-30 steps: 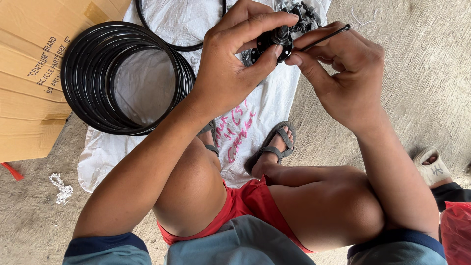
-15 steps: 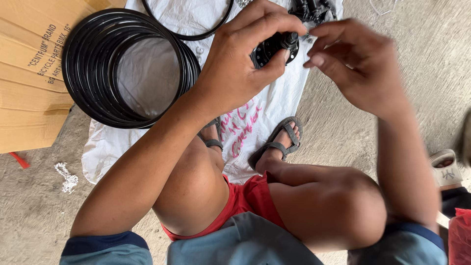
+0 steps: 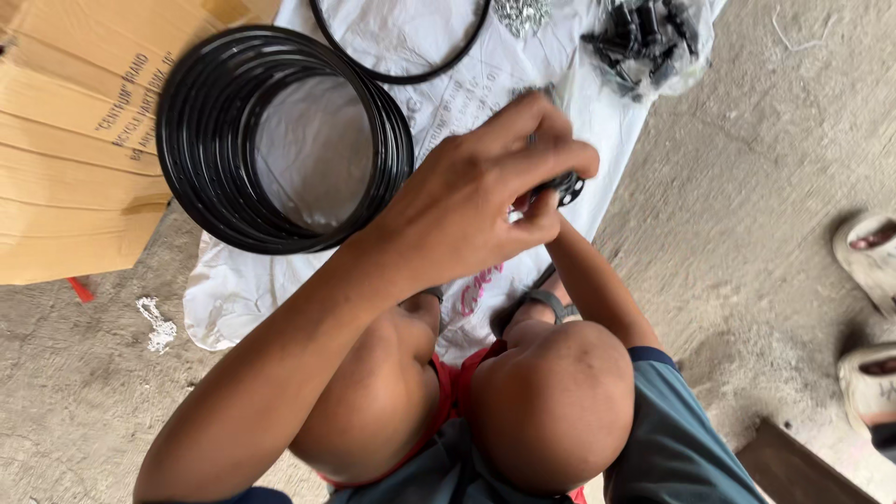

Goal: The person inserts multiple thin metal spokes into the holes of a bicycle hub held in their left hand. They pick each spoke from a pile on the floor and thread it into the hub one at a time, repeating the process throughout the clip.

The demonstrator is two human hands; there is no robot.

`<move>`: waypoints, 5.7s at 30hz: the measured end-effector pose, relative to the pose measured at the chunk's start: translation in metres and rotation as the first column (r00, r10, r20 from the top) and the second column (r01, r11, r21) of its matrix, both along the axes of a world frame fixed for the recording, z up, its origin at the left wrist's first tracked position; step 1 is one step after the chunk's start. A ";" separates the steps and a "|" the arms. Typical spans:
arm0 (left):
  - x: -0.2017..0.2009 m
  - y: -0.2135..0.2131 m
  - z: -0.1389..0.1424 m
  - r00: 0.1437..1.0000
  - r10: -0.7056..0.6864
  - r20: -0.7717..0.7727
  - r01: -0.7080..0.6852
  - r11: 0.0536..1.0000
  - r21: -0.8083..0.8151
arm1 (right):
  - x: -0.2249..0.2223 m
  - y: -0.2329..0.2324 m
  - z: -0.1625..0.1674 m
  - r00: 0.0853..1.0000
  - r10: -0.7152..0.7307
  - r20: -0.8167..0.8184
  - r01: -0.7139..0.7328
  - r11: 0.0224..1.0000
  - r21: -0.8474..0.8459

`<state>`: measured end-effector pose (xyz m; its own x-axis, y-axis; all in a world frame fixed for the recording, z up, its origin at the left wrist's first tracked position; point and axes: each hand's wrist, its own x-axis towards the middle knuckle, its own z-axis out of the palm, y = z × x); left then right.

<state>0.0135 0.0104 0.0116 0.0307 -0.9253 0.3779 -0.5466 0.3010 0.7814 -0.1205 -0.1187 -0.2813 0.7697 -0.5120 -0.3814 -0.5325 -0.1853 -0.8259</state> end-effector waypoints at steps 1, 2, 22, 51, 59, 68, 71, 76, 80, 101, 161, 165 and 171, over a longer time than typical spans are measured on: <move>0.002 0.002 -0.001 1.000 -0.002 0.006 0.002 1.000 -0.011 | 0.004 0.002 0.001 1.000 -0.003 0.012 0.003 1.000 0.013; 0.005 0.003 -0.003 1.000 -0.003 0.010 0.004 1.000 -0.020 | 0.006 0.004 0.002 0.999 -0.011 0.031 0.010 1.000 0.027; 0.016 -0.006 -0.014 0.997 -0.053 -0.059 0.049 0.996 -0.079 | -0.069 -0.032 0.018 0.933 -0.186 0.307 0.111 0.963 0.244; 0.000 -0.003 0.007 0.995 0.005 0.102 0.024 0.959 -0.281 | -0.098 0.034 0.374 0.893 0.155 0.422 0.180 0.737 -0.652; -0.004 0.000 0.011 0.987 -0.002 0.158 0.044 0.964 -0.262 | -0.090 0.049 0.365 0.909 0.200 0.365 0.191 0.578 -0.793; -0.008 0.002 0.014 0.986 -0.023 0.168 0.063 0.968 -0.241 | -0.093 0.052 0.361 0.876 0.207 0.436 0.241 0.595 -0.767; -0.008 0.002 0.013 0.985 -0.028 0.173 0.070 0.968 -0.239 | -0.095 0.052 0.362 0.901 0.218 0.376 0.214 0.529 -0.821; -0.012 -0.001 0.010 0.982 -0.029 0.187 0.072 0.972 -0.224 | -0.098 0.049 0.365 0.926 0.231 0.299 0.153 0.495 -0.856; -0.011 -0.001 0.009 0.982 -0.050 0.184 0.092 0.970 -0.225 | -0.099 0.046 0.365 0.928 0.227 0.295 0.136 0.530 -0.837; -0.011 -0.001 0.009 0.981 -0.054 0.186 0.100 0.964 -0.246 | -0.093 0.049 0.368 0.946 0.198 0.258 0.147 0.447 -0.883; -0.011 -0.006 0.005 0.964 -0.267 0.003 0.264 0.951 -0.158 | -0.083 0.027 0.370 0.877 0.430 0.212 -0.167 0.689 -0.705; -0.007 -0.005 0.005 0.953 -0.304 0.010 0.302 0.942 -0.143 | -0.087 0.026 0.365 0.873 0.444 0.201 -0.196 0.698 -0.688; -0.007 -0.004 0.008 0.957 -0.291 -0.009 0.288 0.950 -0.121 | -0.084 0.030 0.370 0.900 0.363 0.243 -0.112 0.729 -0.675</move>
<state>0.0060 0.0063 0.0192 -0.2208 -0.8449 0.4873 -0.4020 0.5340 0.7438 -0.2048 -0.0888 0.0891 0.9108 -0.3153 0.2666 -0.1099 -0.8075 -0.5795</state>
